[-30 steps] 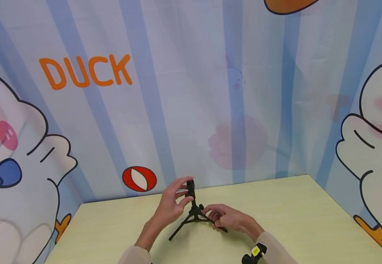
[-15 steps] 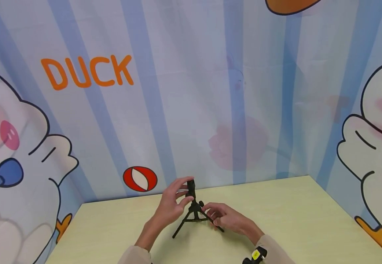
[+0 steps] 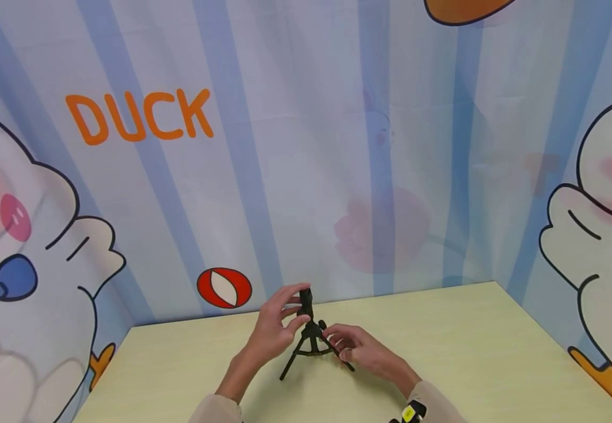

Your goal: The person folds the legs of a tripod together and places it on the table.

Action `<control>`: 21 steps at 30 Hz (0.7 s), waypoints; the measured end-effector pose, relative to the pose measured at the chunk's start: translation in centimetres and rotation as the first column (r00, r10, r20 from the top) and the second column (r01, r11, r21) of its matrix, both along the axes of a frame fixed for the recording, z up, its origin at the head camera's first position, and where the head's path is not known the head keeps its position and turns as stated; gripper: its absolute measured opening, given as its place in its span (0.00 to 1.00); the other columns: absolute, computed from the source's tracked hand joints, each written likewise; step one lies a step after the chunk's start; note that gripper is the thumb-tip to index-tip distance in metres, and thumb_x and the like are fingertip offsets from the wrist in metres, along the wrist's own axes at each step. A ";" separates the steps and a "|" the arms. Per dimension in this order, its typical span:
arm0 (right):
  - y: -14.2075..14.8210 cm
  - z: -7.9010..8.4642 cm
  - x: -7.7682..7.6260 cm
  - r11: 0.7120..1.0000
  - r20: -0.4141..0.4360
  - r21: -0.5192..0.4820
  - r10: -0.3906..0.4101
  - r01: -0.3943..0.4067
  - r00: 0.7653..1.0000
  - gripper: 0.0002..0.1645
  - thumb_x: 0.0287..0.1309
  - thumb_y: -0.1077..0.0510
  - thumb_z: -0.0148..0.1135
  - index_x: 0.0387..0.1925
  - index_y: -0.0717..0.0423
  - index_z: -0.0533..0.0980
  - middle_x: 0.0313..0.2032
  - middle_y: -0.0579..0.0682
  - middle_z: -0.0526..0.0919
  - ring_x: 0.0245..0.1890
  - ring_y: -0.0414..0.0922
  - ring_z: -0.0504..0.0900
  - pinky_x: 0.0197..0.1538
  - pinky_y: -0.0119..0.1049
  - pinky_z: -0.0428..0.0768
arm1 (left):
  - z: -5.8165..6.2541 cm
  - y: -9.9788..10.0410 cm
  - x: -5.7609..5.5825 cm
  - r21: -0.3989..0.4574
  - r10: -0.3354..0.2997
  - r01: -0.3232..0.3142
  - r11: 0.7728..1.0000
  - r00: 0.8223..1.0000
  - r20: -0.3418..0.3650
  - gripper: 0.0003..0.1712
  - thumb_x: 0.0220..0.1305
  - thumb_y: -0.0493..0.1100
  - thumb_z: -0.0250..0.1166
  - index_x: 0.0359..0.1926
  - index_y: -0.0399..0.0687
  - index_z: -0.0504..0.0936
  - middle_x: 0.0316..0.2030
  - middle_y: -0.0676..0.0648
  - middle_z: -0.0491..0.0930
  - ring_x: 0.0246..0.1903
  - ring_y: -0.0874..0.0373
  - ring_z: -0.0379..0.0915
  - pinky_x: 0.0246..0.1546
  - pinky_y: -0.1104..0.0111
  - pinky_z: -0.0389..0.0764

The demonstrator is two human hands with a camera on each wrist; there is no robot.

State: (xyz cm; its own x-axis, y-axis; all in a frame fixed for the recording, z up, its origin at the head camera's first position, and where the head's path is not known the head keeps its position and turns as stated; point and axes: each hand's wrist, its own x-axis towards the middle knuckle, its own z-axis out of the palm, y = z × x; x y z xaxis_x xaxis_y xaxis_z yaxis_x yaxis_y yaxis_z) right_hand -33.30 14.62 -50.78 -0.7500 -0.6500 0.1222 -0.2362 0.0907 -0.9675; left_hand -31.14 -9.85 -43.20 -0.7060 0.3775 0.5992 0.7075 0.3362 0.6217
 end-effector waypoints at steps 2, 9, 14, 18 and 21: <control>-0.1 -0.1 0.0 1.000 0.001 -0.007 -0.014 0.014 1.000 0.30 0.66 0.76 0.50 0.69 0.67 0.70 0.55 0.68 0.75 0.49 0.57 0.77 0.46 0.41 0.80 | 0.0 0.0 0.0 0.004 -0.002 0.002 1.000 1.000 -0.003 0.37 0.65 0.26 0.69 0.71 0.52 0.73 0.63 0.45 0.74 0.54 0.50 0.81 0.56 0.62 0.84; -0.4 -0.6 0.1 0.997 -0.057 -0.058 -0.045 0.041 0.997 0.30 0.62 0.77 0.53 0.66 0.69 0.71 0.56 0.74 0.73 0.51 0.61 0.77 0.48 0.38 0.81 | 0.1 0.0 0.0 0.006 -0.009 0.009 1.000 1.000 0.000 0.37 0.65 0.26 0.69 0.72 0.53 0.72 0.63 0.45 0.75 0.54 0.50 0.81 0.55 0.61 0.84; -0.6 -0.8 0.1 0.995 -0.097 -0.090 -0.059 0.050 0.994 0.30 0.60 0.78 0.54 0.65 0.71 0.71 0.57 0.75 0.74 0.51 0.63 0.79 0.49 0.37 0.82 | 0.1 0.1 0.0 0.003 -0.003 0.003 1.000 1.000 -0.001 0.38 0.65 0.26 0.69 0.72 0.54 0.72 0.63 0.46 0.75 0.54 0.51 0.81 0.55 0.63 0.84; -0.7 -0.9 0.3 0.991 -0.117 -0.117 -0.075 0.061 0.990 0.30 0.59 0.77 0.55 0.65 0.73 0.71 0.56 0.75 0.75 0.51 0.63 0.80 0.50 0.36 0.82 | 0.1 0.1 0.0 0.003 -0.006 0.006 1.000 1.000 0.008 0.38 0.66 0.26 0.68 0.72 0.55 0.72 0.63 0.46 0.74 0.55 0.51 0.81 0.56 0.64 0.83; -0.9 -1.1 0.4 0.988 -0.124 -0.137 -0.091 0.074 0.988 0.30 0.58 0.77 0.58 0.64 0.74 0.71 0.55 0.77 0.75 0.51 0.60 0.80 0.52 0.36 0.83 | 0.1 0.1 0.1 0.009 -0.014 0.014 1.000 1.000 0.014 0.38 0.66 0.26 0.68 0.72 0.55 0.72 0.63 0.46 0.74 0.55 0.50 0.80 0.57 0.63 0.83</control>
State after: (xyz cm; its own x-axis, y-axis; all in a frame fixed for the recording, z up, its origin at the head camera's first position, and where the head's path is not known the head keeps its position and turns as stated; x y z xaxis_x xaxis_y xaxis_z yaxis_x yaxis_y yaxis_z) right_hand -32.94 13.71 -51.85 -0.7724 -0.5584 0.3026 -0.3576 -0.0113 -0.9338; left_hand -31.07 -9.78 -43.06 -0.7093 0.3819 0.5925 0.7030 0.3207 0.6348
